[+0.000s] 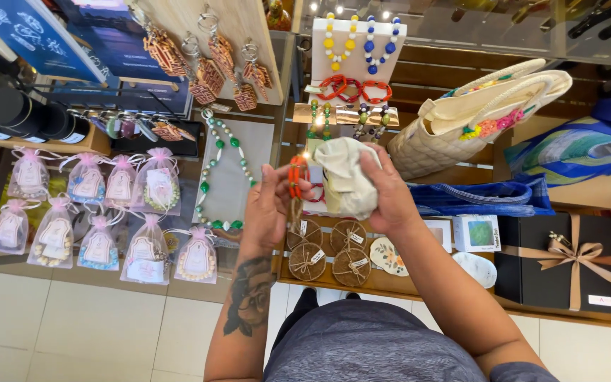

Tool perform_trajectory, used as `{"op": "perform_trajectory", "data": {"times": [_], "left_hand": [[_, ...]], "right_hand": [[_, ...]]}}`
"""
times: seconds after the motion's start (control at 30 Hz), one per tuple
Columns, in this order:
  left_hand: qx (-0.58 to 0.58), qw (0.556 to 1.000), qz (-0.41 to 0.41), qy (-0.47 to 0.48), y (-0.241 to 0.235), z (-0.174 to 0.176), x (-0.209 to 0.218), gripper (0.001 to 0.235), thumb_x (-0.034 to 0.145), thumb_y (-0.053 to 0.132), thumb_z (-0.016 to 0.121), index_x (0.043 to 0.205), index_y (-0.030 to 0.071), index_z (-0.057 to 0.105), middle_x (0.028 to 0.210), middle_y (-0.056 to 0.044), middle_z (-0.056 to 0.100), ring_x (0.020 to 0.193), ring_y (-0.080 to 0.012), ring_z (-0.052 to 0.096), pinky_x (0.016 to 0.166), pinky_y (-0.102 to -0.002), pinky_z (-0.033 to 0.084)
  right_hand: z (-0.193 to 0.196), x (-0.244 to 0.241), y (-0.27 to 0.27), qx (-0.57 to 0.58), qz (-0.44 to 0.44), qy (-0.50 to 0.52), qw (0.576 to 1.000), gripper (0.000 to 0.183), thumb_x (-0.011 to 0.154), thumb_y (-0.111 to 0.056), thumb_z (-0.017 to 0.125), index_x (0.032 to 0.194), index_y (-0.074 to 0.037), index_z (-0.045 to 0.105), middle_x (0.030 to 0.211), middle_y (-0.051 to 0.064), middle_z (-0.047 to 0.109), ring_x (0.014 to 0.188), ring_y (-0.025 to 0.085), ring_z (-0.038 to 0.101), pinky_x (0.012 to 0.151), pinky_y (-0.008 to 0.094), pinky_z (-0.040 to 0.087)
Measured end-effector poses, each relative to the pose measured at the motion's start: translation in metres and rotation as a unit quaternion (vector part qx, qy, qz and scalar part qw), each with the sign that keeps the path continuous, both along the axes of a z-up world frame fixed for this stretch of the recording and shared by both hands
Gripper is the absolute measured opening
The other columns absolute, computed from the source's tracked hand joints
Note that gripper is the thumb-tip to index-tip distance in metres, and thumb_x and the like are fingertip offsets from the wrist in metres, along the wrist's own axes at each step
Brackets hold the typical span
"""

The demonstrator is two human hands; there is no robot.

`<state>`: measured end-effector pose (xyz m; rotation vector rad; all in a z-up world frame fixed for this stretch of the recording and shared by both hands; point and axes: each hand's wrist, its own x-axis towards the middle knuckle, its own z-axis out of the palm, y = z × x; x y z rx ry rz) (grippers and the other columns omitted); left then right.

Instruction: Wiping jewelry items with a cloth and arranging them on a display stand in a retail setting.

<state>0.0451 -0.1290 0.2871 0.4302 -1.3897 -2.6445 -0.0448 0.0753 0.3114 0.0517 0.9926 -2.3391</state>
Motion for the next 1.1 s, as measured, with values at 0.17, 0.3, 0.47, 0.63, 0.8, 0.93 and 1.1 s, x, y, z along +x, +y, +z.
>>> {"op": "perform_trajectory", "data": {"times": [0.17,0.3,0.47,0.63,0.8,0.93,1.1], "left_hand": [[-0.038,0.995,-0.085,-0.038,0.035,-0.02,-0.01,0.092,0.099,0.072,0.028,0.136,-0.005,0.061,0.115,-0.013,0.074,0.099,-0.0193,0.072,0.092,-0.034,0.056],[-0.105,0.991,-0.077,-0.03,0.044,-0.012,-0.012,0.101,0.099,0.078,0.025,0.141,-0.006,0.06,0.126,-0.015,0.071,0.114,-0.0178,0.069,0.102,-0.032,0.053],[-0.023,0.994,-0.031,-0.1,0.034,-0.032,-0.019,0.069,0.098,0.061,0.037,0.131,0.006,0.062,0.111,-0.007,0.073,0.096,-0.0151,0.071,0.081,-0.03,0.056],[0.032,0.995,0.003,-0.089,0.036,-0.057,-0.021,0.022,0.102,0.026,0.067,0.11,0.005,0.068,0.081,0.0,0.062,0.071,-0.0112,0.059,0.067,-0.029,0.053],[0.154,0.983,-0.063,-0.079,0.056,-0.052,-0.025,0.014,0.101,0.02,0.067,0.097,0.007,0.066,0.069,0.006,0.047,0.062,-0.0068,0.044,0.064,-0.028,0.05],[0.213,0.973,-0.069,-0.062,0.058,-0.07,-0.031,0.014,0.104,0.021,0.065,0.098,0.008,0.065,0.071,0.006,0.046,0.064,-0.007,0.044,0.064,-0.026,0.045],[0.292,0.955,-0.006,-0.048,0.039,-0.07,-0.03,0.018,0.106,0.024,0.061,0.097,0.009,0.063,0.075,0.003,0.052,0.068,-0.0101,0.05,0.069,-0.029,0.048]], "right_hand": [[0.032,0.016,-0.013,0.333,-0.004,0.308,0.891,0.041,0.094,-0.011,0.07,0.133,-0.015,0.06,0.12,0.013,0.066,0.106,0.032,0.065,0.092,0.047,0.053],[0.035,0.041,-0.006,0.446,0.021,0.543,0.711,0.045,0.082,-0.003,0.072,0.126,-0.011,0.066,0.125,0.014,0.062,0.115,0.037,0.062,0.098,0.043,0.052],[-0.001,0.048,0.029,0.435,0.141,0.549,0.7,0.042,0.078,-0.002,0.074,0.118,-0.015,0.071,0.121,0.012,0.064,0.112,0.034,0.064,0.095,0.041,0.053],[-0.013,0.025,0.051,0.471,0.109,0.372,0.792,0.032,0.087,-0.006,0.073,0.118,-0.016,0.071,0.117,0.004,0.067,0.106,0.019,0.068,0.088,0.032,0.057],[0.012,0.006,0.042,0.284,-0.004,0.259,0.923,0.029,0.1,-0.007,0.065,0.128,-0.016,0.064,0.117,-0.004,0.067,0.106,0.006,0.061,0.09,0.023,0.053],[0.003,0.022,0.033,0.293,0.067,0.229,0.926,0.033,0.096,-0.007,0.066,0.128,-0.015,0.067,0.118,-0.001,0.068,0.102,0.01,0.062,0.085,0.027,0.053],[-0.025,0.046,0.053,0.363,0.126,0.458,0.802,0.035,0.089,0.0,0.068,0.121,-0.011,0.072,0.127,0.01,0.067,0.132,0.028,0.059,0.11,0.039,0.045]]}}
